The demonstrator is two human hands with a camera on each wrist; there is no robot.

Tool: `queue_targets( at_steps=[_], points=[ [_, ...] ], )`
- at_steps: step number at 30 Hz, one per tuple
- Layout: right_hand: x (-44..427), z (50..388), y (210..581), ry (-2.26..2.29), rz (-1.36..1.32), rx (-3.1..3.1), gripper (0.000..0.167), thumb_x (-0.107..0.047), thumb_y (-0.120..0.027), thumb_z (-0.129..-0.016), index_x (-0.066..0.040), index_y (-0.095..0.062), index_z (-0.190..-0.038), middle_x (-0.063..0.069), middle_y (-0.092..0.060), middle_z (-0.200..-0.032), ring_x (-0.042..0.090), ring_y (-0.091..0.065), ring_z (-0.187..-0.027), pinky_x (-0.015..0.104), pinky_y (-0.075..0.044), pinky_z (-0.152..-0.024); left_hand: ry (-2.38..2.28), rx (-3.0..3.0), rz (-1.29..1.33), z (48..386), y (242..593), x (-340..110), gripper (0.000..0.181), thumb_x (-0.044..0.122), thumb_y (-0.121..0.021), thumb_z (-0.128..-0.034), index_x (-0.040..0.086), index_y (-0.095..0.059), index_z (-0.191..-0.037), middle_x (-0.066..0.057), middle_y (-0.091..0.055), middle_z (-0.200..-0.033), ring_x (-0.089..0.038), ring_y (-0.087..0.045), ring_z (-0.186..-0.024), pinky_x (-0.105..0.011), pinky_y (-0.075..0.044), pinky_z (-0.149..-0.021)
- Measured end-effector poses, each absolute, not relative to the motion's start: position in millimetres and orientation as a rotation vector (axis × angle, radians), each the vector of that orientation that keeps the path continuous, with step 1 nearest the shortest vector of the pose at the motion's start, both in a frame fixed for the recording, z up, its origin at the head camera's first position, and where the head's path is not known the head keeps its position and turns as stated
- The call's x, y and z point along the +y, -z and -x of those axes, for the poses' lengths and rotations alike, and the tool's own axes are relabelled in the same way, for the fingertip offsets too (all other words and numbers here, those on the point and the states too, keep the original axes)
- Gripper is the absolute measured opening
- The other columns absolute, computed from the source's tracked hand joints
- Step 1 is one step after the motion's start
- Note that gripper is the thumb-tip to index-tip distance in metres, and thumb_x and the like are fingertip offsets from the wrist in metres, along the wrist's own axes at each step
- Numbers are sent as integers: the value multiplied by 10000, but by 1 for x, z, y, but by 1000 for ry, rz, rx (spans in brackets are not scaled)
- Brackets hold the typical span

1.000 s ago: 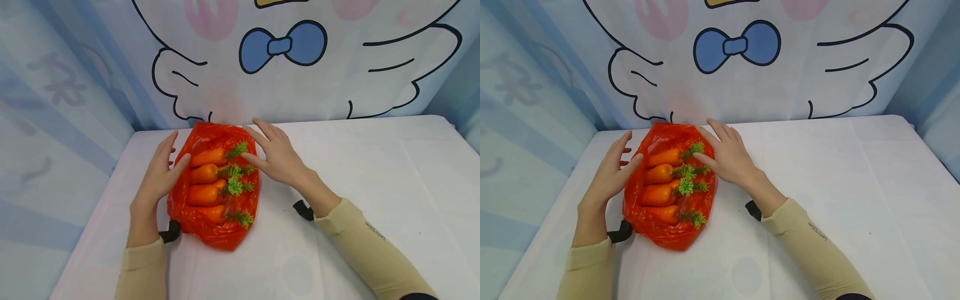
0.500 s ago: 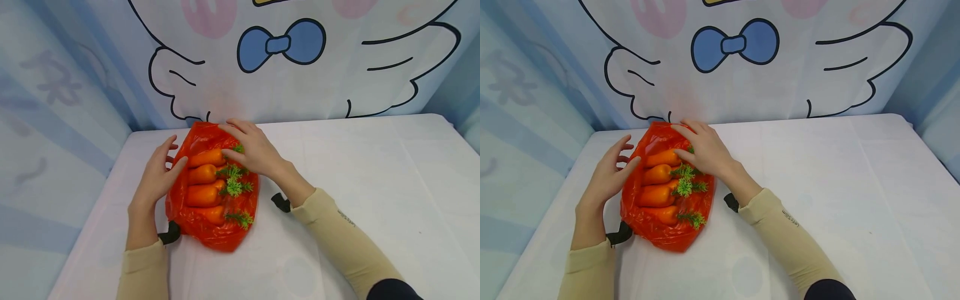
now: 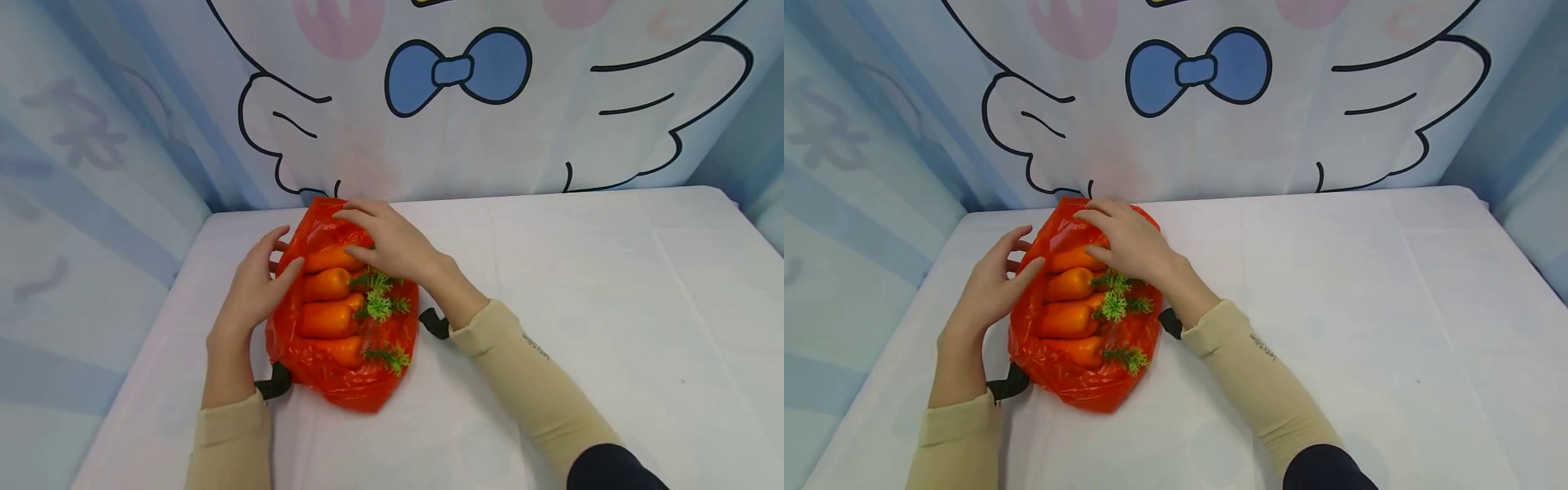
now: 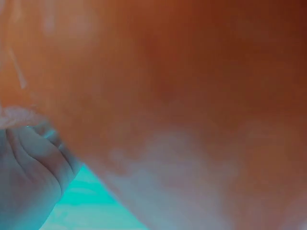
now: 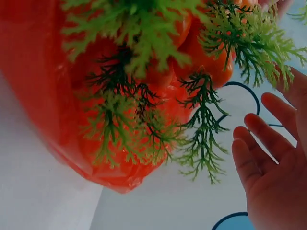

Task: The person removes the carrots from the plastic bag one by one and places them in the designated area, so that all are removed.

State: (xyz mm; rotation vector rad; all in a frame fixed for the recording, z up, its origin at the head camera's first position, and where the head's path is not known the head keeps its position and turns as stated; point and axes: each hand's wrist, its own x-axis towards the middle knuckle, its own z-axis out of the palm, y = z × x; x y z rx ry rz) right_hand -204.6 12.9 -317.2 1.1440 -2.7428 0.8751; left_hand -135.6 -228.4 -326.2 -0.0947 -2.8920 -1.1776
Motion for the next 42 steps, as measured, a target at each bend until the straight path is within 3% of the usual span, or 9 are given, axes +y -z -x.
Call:
queue_targets(
  at_steps=[20, 42],
  points=[
    [-3, 204, 331, -863, -1262, -2844, 492, -215, -689, -975, -80, -553, -1429, 79, -460, -1500, 227, -422, -1369, 353, -372, -1115, 1216, -2882, 95, 139, 333, -227, 550, 248, -565, -1039, 143, -361, -1538, -164, -524, -1337, -320, -608, -904, -499, -565, -850],
    [-2, 204, 340, -724, -1281, -2894, 493, -191, -706, -957, -99, -560, -1419, 70, -528, -1434, 240, -446, -1319, 372, -403, -1086, 1238, -2865, 32, 139, 334, -224, 478, 172, -532, -1048, 134, -402, -1507, -179, -565, -1231, -310, -614, -876, -478, -568, -856]
  ],
)
